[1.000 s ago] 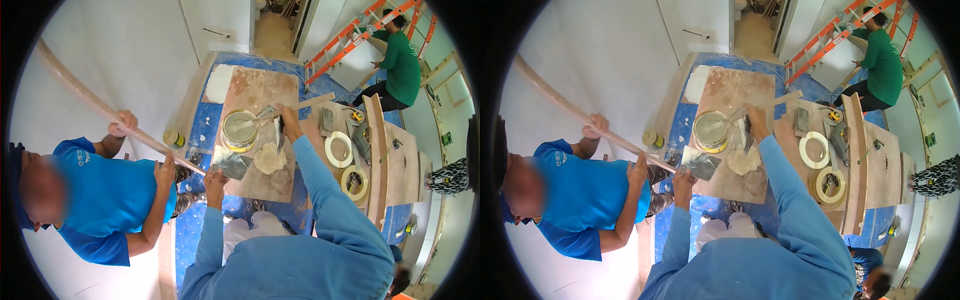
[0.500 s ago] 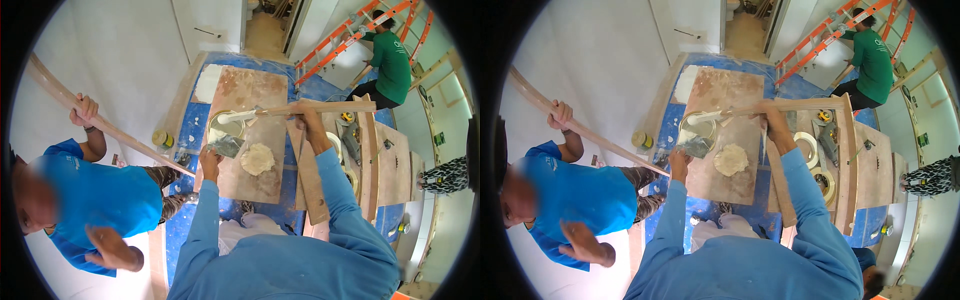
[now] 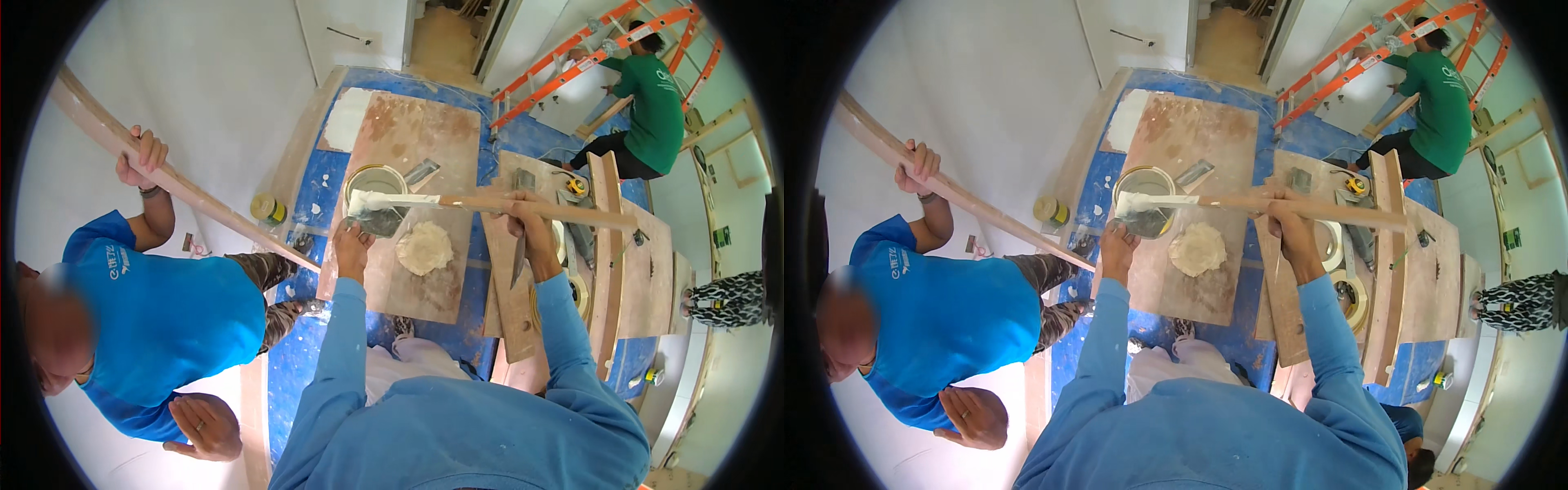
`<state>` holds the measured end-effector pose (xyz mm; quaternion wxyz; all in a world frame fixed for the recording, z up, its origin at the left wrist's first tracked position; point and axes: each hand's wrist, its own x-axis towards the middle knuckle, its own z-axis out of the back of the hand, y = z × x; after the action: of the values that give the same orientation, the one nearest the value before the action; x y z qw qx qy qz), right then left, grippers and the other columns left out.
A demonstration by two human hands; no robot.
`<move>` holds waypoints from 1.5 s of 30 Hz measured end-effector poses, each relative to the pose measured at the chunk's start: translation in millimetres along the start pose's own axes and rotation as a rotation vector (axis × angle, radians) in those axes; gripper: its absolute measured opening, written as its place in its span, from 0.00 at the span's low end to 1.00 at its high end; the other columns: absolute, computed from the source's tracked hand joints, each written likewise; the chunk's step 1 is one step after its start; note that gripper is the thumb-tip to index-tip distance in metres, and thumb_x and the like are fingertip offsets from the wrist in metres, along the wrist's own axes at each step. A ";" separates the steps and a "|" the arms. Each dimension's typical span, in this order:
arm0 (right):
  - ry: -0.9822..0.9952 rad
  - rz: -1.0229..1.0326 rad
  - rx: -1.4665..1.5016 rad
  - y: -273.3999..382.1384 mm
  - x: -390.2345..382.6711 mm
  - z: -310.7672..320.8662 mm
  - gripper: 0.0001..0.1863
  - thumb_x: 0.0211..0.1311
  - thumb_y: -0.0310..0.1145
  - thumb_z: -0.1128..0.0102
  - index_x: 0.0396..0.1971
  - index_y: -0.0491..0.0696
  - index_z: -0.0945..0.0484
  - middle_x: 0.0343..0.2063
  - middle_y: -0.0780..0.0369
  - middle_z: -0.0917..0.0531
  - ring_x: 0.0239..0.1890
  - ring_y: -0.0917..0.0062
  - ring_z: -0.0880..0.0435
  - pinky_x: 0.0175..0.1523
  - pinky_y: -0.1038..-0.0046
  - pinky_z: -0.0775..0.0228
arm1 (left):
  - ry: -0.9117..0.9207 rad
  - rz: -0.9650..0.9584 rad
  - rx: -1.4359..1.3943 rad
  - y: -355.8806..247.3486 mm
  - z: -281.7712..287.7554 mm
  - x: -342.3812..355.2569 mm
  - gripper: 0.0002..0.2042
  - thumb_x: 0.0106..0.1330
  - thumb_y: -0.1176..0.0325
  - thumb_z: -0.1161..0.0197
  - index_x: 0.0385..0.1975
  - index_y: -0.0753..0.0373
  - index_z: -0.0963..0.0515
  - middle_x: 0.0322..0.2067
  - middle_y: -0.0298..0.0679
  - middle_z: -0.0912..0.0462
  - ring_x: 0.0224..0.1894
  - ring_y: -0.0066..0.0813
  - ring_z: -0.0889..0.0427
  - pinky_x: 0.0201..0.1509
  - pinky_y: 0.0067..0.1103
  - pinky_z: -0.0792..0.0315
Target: The person uses two putty knives to apply plaster to a ceiling, scraping the blades together to manage the material before smoothing it onto the surface.
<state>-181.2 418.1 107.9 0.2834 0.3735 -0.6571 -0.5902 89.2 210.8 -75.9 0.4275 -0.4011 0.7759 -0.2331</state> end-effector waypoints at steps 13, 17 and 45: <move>0.782 0.831 -1.255 46.8 -48.5 -66.4 0.09 0.62 0.24 0.47 0.39 0.45 0.19 0.41 0.53 0.16 0.26 0.67 0.16 0.31 0.70 0.23 | -0.048 -0.075 -0.022 15.1 -11.4 0.0 0.11 0.72 0.73 0.52 0.50 0.60 0.27 0.40 0.39 0.19 0.33 0.28 0.18 0.33 0.22 0.21; 0.645 0.800 -1.124 29.8 -46.6 -77.1 0.12 0.52 0.26 0.37 0.38 0.48 0.23 0.38 0.59 0.19 0.23 0.61 0.19 0.26 0.66 0.26 | -0.037 -0.115 0.006 19.7 -4.7 2.3 0.10 0.72 0.73 0.52 0.49 0.59 0.27 0.40 0.39 0.19 0.33 0.28 0.18 0.33 0.23 0.22; -0.045 -0.140 -0.554 -146.9 35.8 -67.2 0.22 0.54 0.41 0.31 0.38 0.36 0.20 0.21 0.61 0.20 0.25 0.75 0.22 0.33 0.72 0.30 | 0.116 -0.456 0.699 -30.5 29.0 2.5 0.12 0.70 0.74 0.46 0.50 0.65 0.23 0.38 0.39 0.16 0.36 0.23 0.17 0.40 0.20 0.24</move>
<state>-123.7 347.0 -30.0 0.3184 0.3130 -0.4495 -0.7737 126.0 190.8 -70.9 0.4308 -0.3798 0.5643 -0.5931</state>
